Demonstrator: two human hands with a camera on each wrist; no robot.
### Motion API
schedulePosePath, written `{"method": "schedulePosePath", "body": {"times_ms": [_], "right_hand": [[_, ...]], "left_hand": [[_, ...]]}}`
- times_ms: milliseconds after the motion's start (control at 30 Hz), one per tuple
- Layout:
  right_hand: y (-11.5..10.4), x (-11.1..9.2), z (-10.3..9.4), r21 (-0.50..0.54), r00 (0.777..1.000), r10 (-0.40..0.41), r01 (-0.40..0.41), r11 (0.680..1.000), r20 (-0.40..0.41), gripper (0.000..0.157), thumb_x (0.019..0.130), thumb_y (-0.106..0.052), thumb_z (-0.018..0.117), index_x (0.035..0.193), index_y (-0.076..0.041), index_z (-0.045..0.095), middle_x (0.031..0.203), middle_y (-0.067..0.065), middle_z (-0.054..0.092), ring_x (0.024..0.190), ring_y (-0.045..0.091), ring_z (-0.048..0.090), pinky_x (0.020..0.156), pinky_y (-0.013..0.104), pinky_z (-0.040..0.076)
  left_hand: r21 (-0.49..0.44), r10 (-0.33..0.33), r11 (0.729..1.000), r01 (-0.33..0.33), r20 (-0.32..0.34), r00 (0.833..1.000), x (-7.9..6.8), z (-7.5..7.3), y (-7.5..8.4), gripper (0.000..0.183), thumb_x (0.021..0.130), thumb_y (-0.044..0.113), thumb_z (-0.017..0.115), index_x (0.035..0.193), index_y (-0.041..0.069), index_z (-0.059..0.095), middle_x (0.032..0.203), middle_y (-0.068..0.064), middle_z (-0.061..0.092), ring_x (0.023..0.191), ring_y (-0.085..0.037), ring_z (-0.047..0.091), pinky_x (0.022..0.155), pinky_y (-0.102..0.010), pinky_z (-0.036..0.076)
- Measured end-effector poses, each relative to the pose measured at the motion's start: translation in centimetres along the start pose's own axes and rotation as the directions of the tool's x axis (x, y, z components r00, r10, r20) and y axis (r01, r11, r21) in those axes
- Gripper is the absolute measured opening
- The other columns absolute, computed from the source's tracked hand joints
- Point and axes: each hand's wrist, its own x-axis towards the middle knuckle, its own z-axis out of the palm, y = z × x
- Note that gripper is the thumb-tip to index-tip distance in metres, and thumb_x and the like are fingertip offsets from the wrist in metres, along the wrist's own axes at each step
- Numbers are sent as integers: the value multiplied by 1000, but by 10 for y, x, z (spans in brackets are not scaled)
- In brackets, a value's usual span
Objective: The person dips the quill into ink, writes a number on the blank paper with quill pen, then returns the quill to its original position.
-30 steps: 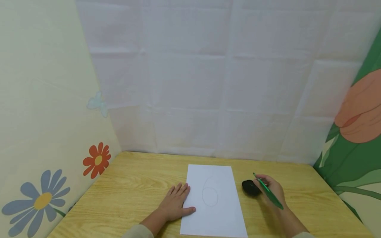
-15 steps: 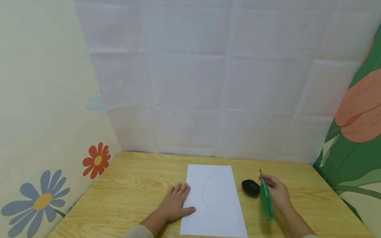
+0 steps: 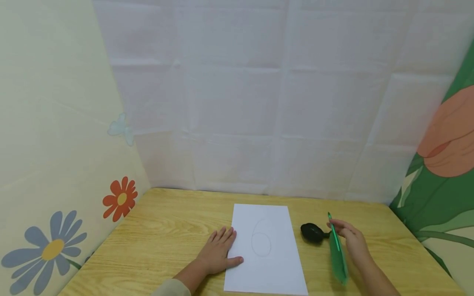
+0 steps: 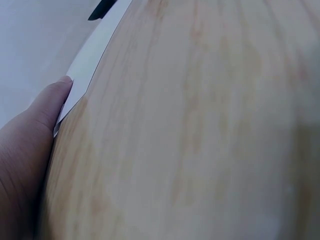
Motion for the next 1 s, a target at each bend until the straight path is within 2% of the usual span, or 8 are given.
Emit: {"method": "schedulePosePath", "body": {"times_ms": [67, 133, 267, 533, 600, 833, 1000], "right_hand": [[1, -1, -1, 24, 1000, 5, -5, 1000, 4, 40, 103, -13, 35, 135, 2, 53, 106, -24, 69, 93, -16, 55, 84, 15, 43], [3, -3, -2, 60, 1000, 22, -22, 998, 9, 40, 104, -21, 43, 133, 3, 55, 100, -28, 68, 93, -17, 56, 83, 11, 44], [7, -4, -2, 118, 997, 80, -82, 990, 19, 46, 99, -32, 58, 131, 1, 58, 92, -32, 67, 91, -18, 56, 81, 5, 42], [18, -3, -1, 120, 988, 154, -153, 981, 0, 45, 94, -24, 67, 129, 3, 60, 88, -28, 68, 84, -14, 55, 76, 13, 46], [21, -2, -2, 102, 986, 167, -166, 981, 1, 46, 92, -25, 69, 128, 3, 61, 88, -24, 69, 83, -13, 55, 75, 12, 45], [29, 3, -2, -111, 989, 147, -146, 983, -6, 49, 90, -28, 71, 126, 3, 62, 91, -8, 66, 77, 3, 52, 68, 19, 43], [29, 5, -1, -177, 990, 138, -137, 975, -2, 49, 88, -30, 72, 121, 4, 63, 89, 0, 62, 77, 11, 49, 64, 22, 41]], "left_hand": [[-5, 4, 1000, -4, 1, 1000, 0, 0, 0, 94, 88, 71, 48, 153, 5, 31, 162, -12, 27, 151, -36, 18, 121, -58, 13], [-12, 6, 1000, -6, 0, 1000, 1, 1, -1, 94, 88, 71, 48, 153, 5, 31, 161, -12, 28, 151, -37, 18, 120, -58, 13], [-16, 11, 1000, -11, -2, 1000, 2, 3, -3, 95, 88, 72, 47, 153, 4, 31, 161, -13, 28, 151, -37, 18, 120, -59, 13], [2, 6, 1000, -6, -4, 1000, 1, 4, -3, 95, 88, 74, 45, 154, 7, 30, 162, -11, 27, 152, -35, 17, 121, -57, 13], [-2, 9, 1000, -9, -1, 1000, 1, 4, -3, 95, 88, 73, 45, 154, 6, 30, 162, -12, 27, 151, -36, 17, 121, -58, 13], [1, 12, 1000, -12, 5, 1000, 1, 3, -3, 95, 88, 73, 45, 154, 6, 29, 162, -11, 27, 151, -36, 18, 121, -58, 13], [-7, 15, 1000, -15, -4, 1000, 2, 4, -4, 96, 88, 74, 45, 154, 6, 30, 162, -11, 27, 151, -36, 17, 121, -58, 13]]}}
